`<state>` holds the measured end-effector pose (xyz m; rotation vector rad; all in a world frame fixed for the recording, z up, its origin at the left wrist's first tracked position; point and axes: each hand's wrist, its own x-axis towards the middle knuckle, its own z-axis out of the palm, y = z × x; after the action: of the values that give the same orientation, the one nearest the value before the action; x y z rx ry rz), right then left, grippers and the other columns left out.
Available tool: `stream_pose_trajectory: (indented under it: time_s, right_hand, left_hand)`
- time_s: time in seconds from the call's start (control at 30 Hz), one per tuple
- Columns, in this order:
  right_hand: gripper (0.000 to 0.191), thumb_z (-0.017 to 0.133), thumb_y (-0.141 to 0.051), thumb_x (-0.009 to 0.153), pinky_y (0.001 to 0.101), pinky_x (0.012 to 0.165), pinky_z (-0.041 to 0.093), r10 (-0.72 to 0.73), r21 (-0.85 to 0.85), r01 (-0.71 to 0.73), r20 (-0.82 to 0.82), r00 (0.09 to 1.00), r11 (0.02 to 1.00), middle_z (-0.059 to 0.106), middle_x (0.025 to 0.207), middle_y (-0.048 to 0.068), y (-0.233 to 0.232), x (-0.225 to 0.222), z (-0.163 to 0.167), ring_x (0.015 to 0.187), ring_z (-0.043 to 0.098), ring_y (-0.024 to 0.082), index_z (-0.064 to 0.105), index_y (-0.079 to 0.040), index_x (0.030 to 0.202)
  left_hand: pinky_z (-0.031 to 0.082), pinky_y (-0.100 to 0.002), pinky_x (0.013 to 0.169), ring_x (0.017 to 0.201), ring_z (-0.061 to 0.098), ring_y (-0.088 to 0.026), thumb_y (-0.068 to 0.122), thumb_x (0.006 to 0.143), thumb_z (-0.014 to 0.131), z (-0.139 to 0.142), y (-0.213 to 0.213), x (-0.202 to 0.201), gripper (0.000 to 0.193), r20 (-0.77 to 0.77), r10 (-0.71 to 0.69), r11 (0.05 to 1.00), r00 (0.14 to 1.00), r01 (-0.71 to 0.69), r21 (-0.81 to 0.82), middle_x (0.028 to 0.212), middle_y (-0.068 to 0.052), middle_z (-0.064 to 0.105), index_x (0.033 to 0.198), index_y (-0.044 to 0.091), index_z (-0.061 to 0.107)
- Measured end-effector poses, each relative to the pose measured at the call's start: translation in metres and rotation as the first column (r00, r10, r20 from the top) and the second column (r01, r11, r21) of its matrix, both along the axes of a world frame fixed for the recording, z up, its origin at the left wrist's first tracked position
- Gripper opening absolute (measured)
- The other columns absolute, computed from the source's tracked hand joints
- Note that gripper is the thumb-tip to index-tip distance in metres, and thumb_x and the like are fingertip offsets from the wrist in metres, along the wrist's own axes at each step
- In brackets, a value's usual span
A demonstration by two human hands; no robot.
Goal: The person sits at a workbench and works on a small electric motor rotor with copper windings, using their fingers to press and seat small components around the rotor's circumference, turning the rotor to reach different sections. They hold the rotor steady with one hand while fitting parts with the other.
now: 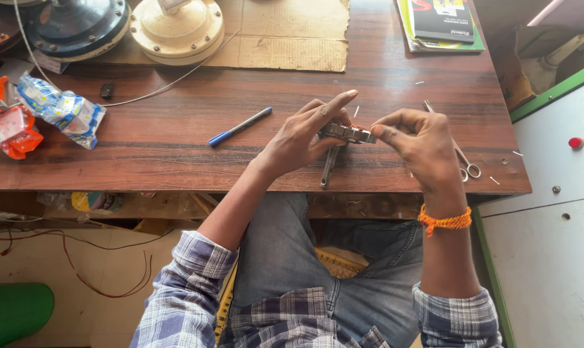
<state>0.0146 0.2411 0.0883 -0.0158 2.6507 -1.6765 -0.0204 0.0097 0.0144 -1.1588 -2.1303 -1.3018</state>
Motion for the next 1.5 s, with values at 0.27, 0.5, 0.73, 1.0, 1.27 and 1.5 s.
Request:
stream_pose_trajectory:
  time_s: [0.27,0.5,0.73,1.0,1.27,1.5]
  right_hand:
    - [0.01,0.082,-0.011,0.088,0.0262,0.049,0.024,0.037,0.151,-0.003,-0.217,0.976,0.988,0.039,0.059,-0.005,-0.022,0.027,-0.019,0.056,0.031,0.002,0.08,-0.006,0.096]
    - [0.005,0.074,-0.006,0.094,0.0254,0.048,0.028,0.004,0.094,0.036,-0.392,0.92,0.995,0.051,0.06,-0.006,-0.046,0.038,-0.049,0.055,0.037,0.0,0.077,-0.005,0.098]
    - [0.007,0.078,-0.005,0.088,0.0256,0.051,0.036,0.071,0.131,-0.019,-0.404,0.912,0.991,0.06,0.067,-0.002,-0.046,0.055,-0.052,0.058,0.044,0.002,0.077,-0.003,0.095]
    - [0.009,0.08,-0.009,0.091,0.0275,0.05,0.035,0.065,0.278,0.066,-0.439,0.896,0.958,0.063,0.067,0.003,-0.027,0.045,-0.01,0.055,0.044,0.006,0.078,-0.004,0.098]
    - [0.01,0.076,-0.01,0.094,0.0218,0.054,0.048,0.132,0.265,-0.028,-0.385,0.913,0.964,0.074,0.072,0.003,-0.046,-0.015,-0.002,0.061,0.065,0.002,0.078,-0.002,0.099]
    - [0.011,0.078,-0.012,0.09,0.0237,0.049,0.044,0.088,0.27,-0.02,-0.239,0.967,0.963,0.072,0.066,0.001,-0.038,-0.032,-0.012,0.056,0.059,0.002,0.079,-0.003,0.097]
  left_hand:
    - [0.053,-0.041,0.11,0.118,0.063,-0.023,0.015,0.09,0.079,-0.005,0.001,-0.004,0.082,-0.042,0.005,1.0,0.999,-0.007,-0.026,0.125,-0.001,0.069,0.16,0.02,0.035]
    - [0.054,-0.041,0.107,0.124,0.06,-0.027,0.01,0.092,0.076,-0.003,0.0,-0.006,0.052,-0.108,-0.064,0.998,0.992,0.065,0.014,0.131,-0.005,0.062,0.14,0.018,0.057]
    - [0.051,-0.04,0.09,0.11,0.051,-0.023,0.022,0.08,0.083,-0.013,0.003,0.008,0.023,-0.464,0.174,0.984,0.869,-0.166,0.058,0.109,-0.002,0.057,0.1,0.019,0.071]
    - [0.04,-0.026,0.05,0.052,0.053,-0.006,0.01,0.09,0.08,-0.036,0.035,0.038,0.011,0.162,0.327,0.846,0.931,-0.364,0.39,0.064,0.001,0.062,0.085,0.005,0.071]
    - [0.044,-0.02,0.056,0.062,0.057,0.0,0.009,0.093,0.074,-0.031,0.055,0.049,0.012,0.585,0.15,0.674,0.797,-0.516,0.529,0.07,0.003,0.068,0.085,0.003,0.069]
    - [0.03,-0.019,0.048,0.056,0.045,0.002,0.007,0.093,0.074,-0.027,0.058,0.049,0.011,0.713,-0.184,0.558,0.677,-0.525,0.643,0.066,0.007,0.061,0.084,0.003,0.07]
